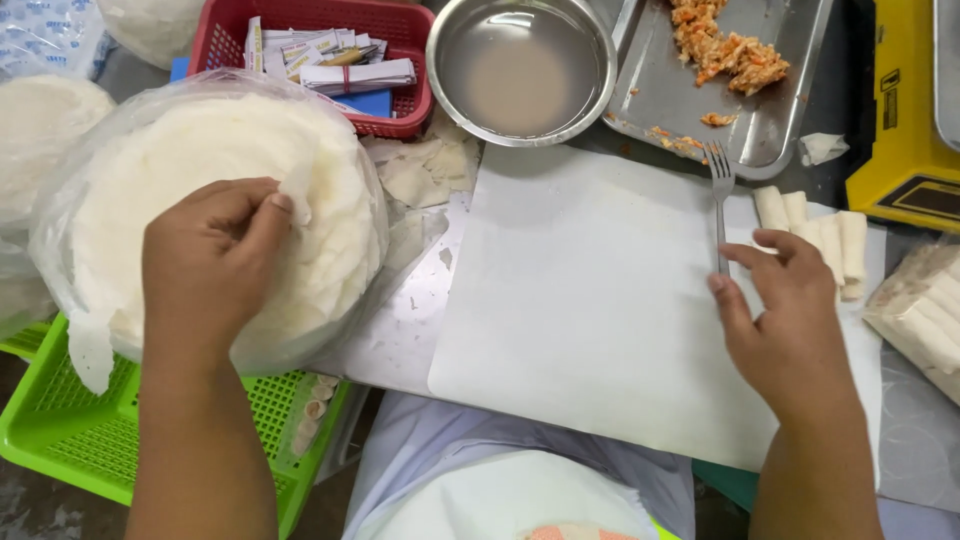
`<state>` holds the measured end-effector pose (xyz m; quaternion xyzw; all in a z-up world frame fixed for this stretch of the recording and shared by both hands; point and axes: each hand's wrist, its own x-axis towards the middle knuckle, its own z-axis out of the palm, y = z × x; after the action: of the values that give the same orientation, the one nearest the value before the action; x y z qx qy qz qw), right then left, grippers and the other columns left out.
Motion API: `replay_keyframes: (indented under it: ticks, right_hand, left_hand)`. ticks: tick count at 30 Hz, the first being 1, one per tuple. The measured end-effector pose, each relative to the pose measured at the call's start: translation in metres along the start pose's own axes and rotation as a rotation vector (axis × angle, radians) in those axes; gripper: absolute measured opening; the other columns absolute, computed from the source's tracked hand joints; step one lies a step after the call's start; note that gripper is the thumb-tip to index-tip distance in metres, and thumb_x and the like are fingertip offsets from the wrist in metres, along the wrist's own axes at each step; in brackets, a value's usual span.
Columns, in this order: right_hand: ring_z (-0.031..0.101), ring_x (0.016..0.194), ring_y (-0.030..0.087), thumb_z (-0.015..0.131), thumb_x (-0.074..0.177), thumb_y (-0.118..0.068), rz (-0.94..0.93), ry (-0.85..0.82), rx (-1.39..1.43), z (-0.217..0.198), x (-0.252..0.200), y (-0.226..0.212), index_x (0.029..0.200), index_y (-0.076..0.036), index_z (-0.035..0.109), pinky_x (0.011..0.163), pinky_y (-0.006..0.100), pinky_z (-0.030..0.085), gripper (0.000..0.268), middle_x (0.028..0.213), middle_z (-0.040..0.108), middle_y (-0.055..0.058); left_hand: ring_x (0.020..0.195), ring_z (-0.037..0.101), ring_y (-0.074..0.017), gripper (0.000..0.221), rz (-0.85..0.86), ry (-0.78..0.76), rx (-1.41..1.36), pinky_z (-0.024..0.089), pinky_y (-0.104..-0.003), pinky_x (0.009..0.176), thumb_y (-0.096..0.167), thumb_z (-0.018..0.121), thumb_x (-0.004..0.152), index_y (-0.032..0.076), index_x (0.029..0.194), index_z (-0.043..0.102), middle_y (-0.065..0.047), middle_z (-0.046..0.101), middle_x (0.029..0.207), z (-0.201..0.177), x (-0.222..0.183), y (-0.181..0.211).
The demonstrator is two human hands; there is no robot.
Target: Wrapping spring rolls by placing filling on a wrapper and rolling it tightly into a cylinder.
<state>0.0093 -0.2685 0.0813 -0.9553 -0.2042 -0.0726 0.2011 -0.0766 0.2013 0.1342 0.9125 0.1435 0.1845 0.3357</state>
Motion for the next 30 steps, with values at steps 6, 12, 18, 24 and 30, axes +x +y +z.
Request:
replay_keyframes:
  ticks: [6,12,18,24,30]
  right_hand:
    - [0.051,0.136,0.033,0.06,0.1,-0.025,-0.112,-0.089,0.301,0.006,0.011,-0.062,0.131,-0.009,0.065,0.116,0.049,0.039,0.035,0.142,0.054,0.017]
    - [0.049,0.15,0.031,0.064,0.089,-0.055,-0.292,-0.279,1.071,-0.023,0.042,-0.116,0.159,-0.01,0.026,0.133,0.05,0.03,0.092,0.157,0.051,0.017]
    - [0.07,0.098,0.007,0.076,0.096,-0.005,0.112,0.055,0.885,-0.011,0.05,-0.081,0.119,-0.01,0.066,0.092,0.021,0.059,0.025,0.105,0.075,0.002]
    - [0.067,0.128,0.035,0.05,0.1,0.015,-0.336,0.178,0.654,-0.023,-0.006,-0.046,0.115,0.002,0.066,0.121,0.047,0.055,0.026,0.127,0.067,0.021]
    - [0.063,0.123,0.035,0.049,0.084,0.017,-0.223,0.058,0.16,0.039,-0.057,-0.001,0.122,-0.006,0.072,0.105,0.046,0.057,0.049,0.134,0.065,0.017]
  left_hand:
    - [0.06,0.041,-0.0005,0.007,-0.327,0.074,-0.797,0.03,-0.013,0.056,0.009,0.065,0.105,0.006,0.099,0.067,0.006,0.053,0.071,-0.02,-0.018,0.022]
    - [0.075,0.069,-0.0188,0.027,-0.491,-0.24,-1.353,0.054,-0.028,0.069,0.006,0.067,0.087,-0.002,0.112,0.067,-0.009,0.072,0.087,0.013,-0.045,0.088]
    - [0.091,0.064,-0.004,0.029,-0.113,-0.446,-1.098,0.058,-0.02,0.083,0.017,0.071,0.096,0.005,0.123,0.065,0.002,0.07,0.101,0.082,-0.011,0.109]
    - [0.112,0.076,-0.0254,0.022,0.882,-0.27,-0.493,0.059,-0.037,0.099,0.01,0.048,0.109,0.006,0.119,0.068,-0.01,0.075,0.122,0.095,-0.057,0.117]
    - [0.119,0.067,-0.0342,0.018,0.943,-0.468,-0.242,0.045,-0.054,0.111,0.005,0.058,0.104,0.008,0.116,0.071,-0.007,0.073,0.115,0.167,-0.126,0.045]
